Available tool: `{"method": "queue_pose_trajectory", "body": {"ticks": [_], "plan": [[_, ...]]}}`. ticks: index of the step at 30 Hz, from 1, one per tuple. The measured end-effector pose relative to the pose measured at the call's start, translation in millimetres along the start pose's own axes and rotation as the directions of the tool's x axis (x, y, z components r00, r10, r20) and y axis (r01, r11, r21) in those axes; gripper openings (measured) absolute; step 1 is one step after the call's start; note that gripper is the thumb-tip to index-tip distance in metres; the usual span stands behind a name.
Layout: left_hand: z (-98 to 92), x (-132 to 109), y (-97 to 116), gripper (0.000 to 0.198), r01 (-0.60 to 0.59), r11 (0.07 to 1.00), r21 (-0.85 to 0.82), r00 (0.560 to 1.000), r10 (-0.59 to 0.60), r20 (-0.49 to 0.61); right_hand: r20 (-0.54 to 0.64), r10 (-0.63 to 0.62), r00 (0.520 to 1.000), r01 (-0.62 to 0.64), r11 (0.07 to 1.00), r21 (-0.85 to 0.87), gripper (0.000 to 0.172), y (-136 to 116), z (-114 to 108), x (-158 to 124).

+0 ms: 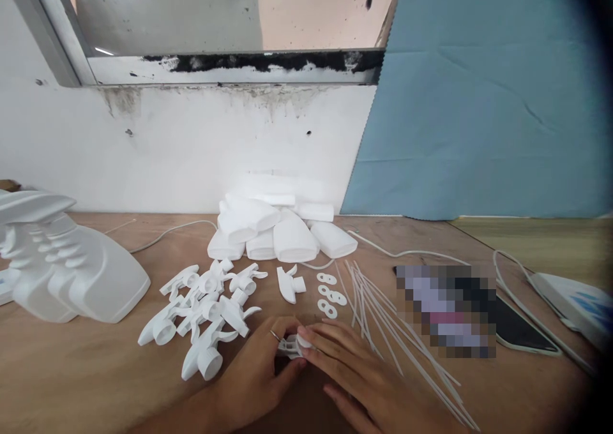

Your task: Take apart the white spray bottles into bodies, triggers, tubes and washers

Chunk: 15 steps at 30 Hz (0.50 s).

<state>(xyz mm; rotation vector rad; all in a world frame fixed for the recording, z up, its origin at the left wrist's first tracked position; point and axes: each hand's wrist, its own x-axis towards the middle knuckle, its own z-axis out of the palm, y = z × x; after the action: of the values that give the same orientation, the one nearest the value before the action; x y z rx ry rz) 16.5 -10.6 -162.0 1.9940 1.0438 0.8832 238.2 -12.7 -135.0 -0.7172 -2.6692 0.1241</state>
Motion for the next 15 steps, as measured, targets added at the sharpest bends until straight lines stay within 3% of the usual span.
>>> {"method": "queue_pose_trajectory", "body": {"ticks": [6, 12, 15], "plan": [[-2.3, 1.5, 3.8, 0.031, 0.025, 0.999, -0.022, 0.999, -0.025, 0.024, -0.018, 0.025, 1.0, -0.024, 0.999, 0.024, 0.064, 4.8, 4.7, -3.2], [-2.0, -0.4, -0.3, 0.045, 0.003, 1.0, 0.0, 1.0, -0.003, 0.029, -0.095, 0.112, 0.989, -0.111, 0.994, 0.019, 0.052, 13.6, 20.2, -10.7], [-1.7, -1.4, -1.4, 0.039, -0.034, 0.999, 0.039, 0.999, 0.033, 0.026, -0.095, 0.158, 0.983, -0.154, 0.987, 0.049, 0.047, 15.5, 25.1, -10.8]]}}
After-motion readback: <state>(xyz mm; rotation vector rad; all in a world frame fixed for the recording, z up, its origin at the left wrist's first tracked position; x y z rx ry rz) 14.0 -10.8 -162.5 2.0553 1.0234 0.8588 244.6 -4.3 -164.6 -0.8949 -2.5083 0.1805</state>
